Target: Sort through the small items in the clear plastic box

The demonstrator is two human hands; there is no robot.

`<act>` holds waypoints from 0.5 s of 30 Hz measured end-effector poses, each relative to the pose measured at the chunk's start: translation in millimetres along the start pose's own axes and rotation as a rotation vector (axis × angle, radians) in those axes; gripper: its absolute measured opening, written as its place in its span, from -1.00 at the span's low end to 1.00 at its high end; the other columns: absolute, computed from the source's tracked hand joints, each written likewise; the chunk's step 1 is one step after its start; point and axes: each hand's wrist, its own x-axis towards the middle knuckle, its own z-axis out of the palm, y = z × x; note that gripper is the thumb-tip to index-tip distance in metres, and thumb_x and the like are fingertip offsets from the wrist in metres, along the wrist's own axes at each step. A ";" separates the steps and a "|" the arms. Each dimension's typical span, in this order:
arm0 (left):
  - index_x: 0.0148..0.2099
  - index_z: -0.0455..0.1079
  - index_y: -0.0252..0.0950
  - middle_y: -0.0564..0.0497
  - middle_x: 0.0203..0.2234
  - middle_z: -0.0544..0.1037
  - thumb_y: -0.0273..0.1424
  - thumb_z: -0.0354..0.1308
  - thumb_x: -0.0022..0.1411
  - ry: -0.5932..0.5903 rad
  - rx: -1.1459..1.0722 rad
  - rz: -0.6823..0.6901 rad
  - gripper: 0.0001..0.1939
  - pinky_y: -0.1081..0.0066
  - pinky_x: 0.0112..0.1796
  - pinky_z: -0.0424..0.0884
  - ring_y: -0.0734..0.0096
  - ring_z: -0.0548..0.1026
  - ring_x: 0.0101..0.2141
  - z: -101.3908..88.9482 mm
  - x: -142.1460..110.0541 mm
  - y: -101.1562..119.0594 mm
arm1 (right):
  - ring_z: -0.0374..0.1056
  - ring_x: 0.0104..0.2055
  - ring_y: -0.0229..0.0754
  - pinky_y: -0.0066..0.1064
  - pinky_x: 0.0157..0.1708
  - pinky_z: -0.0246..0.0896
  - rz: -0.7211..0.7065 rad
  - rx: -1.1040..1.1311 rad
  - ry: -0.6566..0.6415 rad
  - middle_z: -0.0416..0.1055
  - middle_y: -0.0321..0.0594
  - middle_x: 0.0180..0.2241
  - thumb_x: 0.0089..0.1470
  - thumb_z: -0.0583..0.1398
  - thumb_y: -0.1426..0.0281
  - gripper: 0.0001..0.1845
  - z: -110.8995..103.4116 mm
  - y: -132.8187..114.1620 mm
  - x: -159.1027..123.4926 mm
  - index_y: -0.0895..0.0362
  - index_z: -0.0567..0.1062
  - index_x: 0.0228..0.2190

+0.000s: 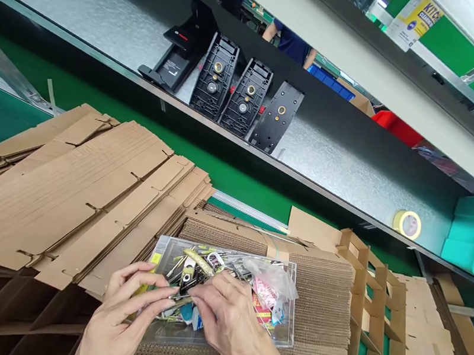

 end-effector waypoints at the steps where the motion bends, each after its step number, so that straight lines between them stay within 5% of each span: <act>1: 0.02 0.57 -0.06 0.06 -0.14 0.52 -0.49 0.24 0.38 0.000 -0.002 0.000 -0.75 0.34 0.10 0.30 0.32 0.33 0.09 0.2 0.3 -0.1 | 0.33 -0.26 -0.21 -0.33 -0.29 0.25 -0.004 -0.009 -0.001 0.51 -0.26 -0.25 0.34 0.14 0.42 -0.83 0.6 0.1 0.0 0.07 0.50 -0.07; 7: 0.01 0.58 -0.07 0.06 -0.16 0.53 -0.46 0.23 0.39 0.010 -0.001 0.001 -0.78 0.36 0.06 0.34 0.33 0.36 0.06 0.6 3.1 -0.8 | 0.35 -0.27 -0.23 -0.35 -0.28 0.26 0.002 0.034 0.057 0.52 -0.26 -0.25 0.32 0.15 0.46 -0.81 0.3 1.6 -0.5 0.07 0.49 -0.06; 15: 0.06 0.53 -0.02 0.05 -0.10 0.53 -0.59 0.18 0.38 -0.012 -0.025 -0.092 -0.64 0.20 0.08 0.39 0.28 0.37 0.11 -0.3 -1.8 2.5 | 0.36 -0.23 -0.17 -0.33 -0.26 0.28 0.110 -0.086 -0.021 0.52 -0.23 -0.27 0.37 0.09 0.40 -0.79 13.7 8.5 7.4 0.06 0.54 -0.11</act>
